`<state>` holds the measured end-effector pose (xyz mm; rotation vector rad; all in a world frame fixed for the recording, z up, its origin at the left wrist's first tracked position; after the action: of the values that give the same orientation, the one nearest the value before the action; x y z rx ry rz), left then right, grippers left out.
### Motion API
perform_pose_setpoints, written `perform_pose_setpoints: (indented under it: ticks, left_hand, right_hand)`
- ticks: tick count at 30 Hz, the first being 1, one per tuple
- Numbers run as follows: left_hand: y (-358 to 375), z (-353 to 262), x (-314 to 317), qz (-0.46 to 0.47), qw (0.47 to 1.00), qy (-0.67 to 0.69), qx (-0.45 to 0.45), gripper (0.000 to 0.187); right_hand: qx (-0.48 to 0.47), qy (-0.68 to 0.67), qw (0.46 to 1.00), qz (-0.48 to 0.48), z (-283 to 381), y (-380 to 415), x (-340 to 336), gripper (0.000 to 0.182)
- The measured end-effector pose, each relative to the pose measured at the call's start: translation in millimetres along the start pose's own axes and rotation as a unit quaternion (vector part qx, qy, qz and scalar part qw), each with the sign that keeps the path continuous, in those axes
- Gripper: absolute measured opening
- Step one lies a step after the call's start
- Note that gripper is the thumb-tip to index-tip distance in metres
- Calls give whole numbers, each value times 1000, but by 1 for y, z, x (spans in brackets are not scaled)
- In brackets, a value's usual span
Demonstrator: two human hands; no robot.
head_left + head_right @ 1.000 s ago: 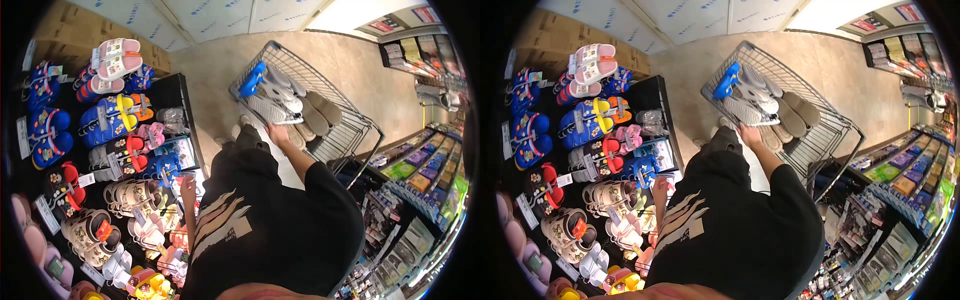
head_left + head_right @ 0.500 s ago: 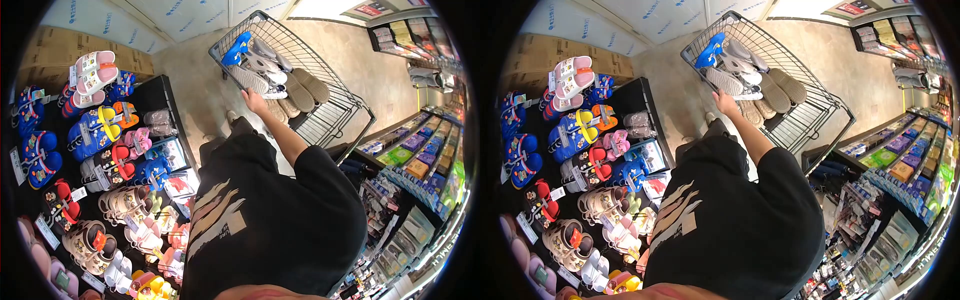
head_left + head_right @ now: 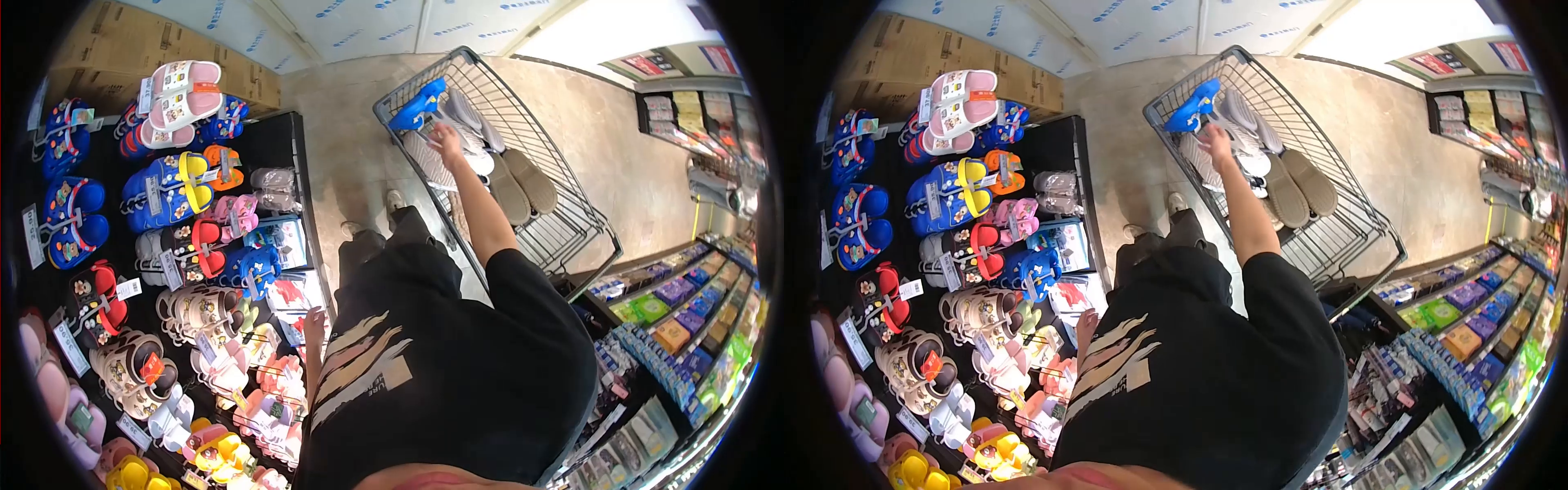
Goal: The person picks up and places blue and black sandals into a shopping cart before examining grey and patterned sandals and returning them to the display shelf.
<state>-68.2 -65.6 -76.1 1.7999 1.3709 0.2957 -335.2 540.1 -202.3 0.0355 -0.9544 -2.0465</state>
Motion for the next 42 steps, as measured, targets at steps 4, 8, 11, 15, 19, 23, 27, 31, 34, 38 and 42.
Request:
perform_pose_setpoints:
  ticks: [4, 8, 11, 15, 19, 23, 27, 31, 34, 38, 42]
  left_hand:
    - [26, 46, -5, -36, 998, -21, -41, 33]
    - [78, 32, 14, -81, 985, -11, -151, 31]
    - [103, 29, 28, -107, 979, -29, -174, 35]
    - [114, 32, 45, -96, 974, -32, -205, 37]
    - [113, 26, 52, -93, 978, -60, -179, 37]
    - [107, 16, 51, -110, 981, -45, -155, 37]
    - [96, 9, 45, -103, 988, -59, -99, 35]
    - [84, 4, 32, -104, 989, -75, -67, 35]
    - [89, -1, 32, -124, 987, -86, -50, 35]
    - [109, -12, 29, -111, 985, -82, -106, 37]
    - [118, -1, 36, -93, 983, -78, -138, 37]
  right_hand:
    - [20, -60, 998, -3, 6, -65, -4, 49]
    - [108, -69, 990, 63, -22, -142, -19, 77]
    - [91, -124, 988, 21, -4, -128, 11, 67]
    - [76, -162, 983, 42, 1, -125, 17, 65]
    - [84, -150, 985, -19, 19, -119, 35, 58]
    - [56, -229, 971, 28, 21, -135, 27, 47]
    - [94, -296, 949, 60, 39, -136, 34, 50]
    - [120, -107, 987, 26, 30, -152, 40, 60]
    - [97, -123, 988, 4, 13, -174, 38, 67]
    - [124, -122, 983, -57, 5, -188, 36, 64]
    - [74, -197, 977, 21, 13, -168, 46, 52]
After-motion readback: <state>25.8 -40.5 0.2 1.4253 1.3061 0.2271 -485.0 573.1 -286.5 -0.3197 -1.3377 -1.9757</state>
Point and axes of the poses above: each hand's wrist, its own y-axis away from the middle knuckle, its own x-axis out of the palm, z = x × y, the point moved 1 cm from there along -y, towards the middle knuckle, and after that the axes turned 5 degrees about z, right-handed, at the moved point
